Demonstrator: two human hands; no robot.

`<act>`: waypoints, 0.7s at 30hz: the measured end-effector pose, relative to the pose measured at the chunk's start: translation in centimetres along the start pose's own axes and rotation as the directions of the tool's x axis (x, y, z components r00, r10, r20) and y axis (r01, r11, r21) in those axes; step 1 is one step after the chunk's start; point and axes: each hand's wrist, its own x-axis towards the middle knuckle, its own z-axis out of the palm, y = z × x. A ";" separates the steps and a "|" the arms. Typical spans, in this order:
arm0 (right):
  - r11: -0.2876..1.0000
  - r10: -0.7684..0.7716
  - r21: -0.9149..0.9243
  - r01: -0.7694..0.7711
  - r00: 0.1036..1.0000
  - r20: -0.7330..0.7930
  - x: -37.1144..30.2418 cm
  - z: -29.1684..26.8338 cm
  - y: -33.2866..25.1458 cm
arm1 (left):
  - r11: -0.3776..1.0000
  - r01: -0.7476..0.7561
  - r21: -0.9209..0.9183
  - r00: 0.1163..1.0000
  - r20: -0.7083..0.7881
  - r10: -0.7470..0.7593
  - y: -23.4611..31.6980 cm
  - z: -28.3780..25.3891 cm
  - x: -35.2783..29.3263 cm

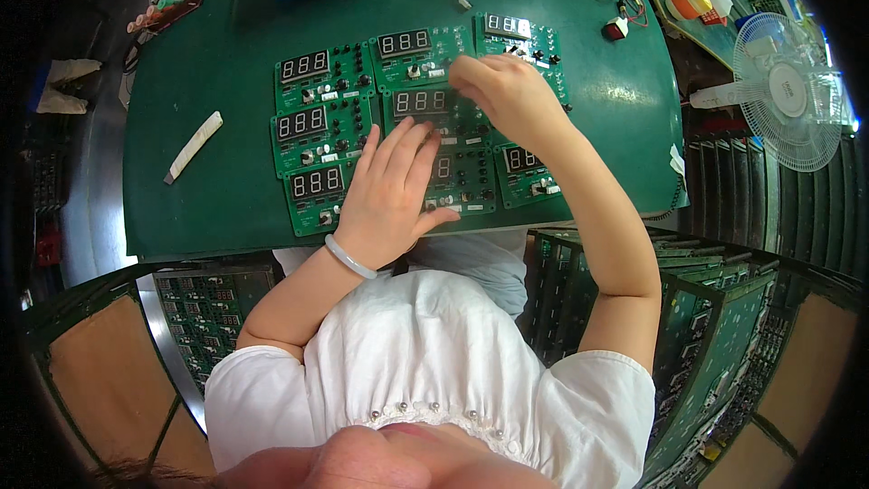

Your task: Insert small plastic components into electronic circuit boards and organize them on a workbench.

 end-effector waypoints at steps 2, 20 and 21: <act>1.000 0.008 0.001 -0.008 1.000 0.009 0.0 0.3 0.1 | 1.000 -0.007 -0.013 1.000 -0.017 0.006 0.0 -0.1 0.0; 0.998 -0.005 0.066 0.011 0.996 -0.093 -0.4 2.5 -1.1 | 0.999 -0.034 -0.005 0.998 -0.043 0.034 -1.0 -0.9 -1.0; 0.996 0.001 0.085 0.005 0.997 -0.076 -0.3 2.6 -1.2 | 0.999 -0.038 0.001 0.999 -0.037 0.038 -1.1 -1.0 -1.2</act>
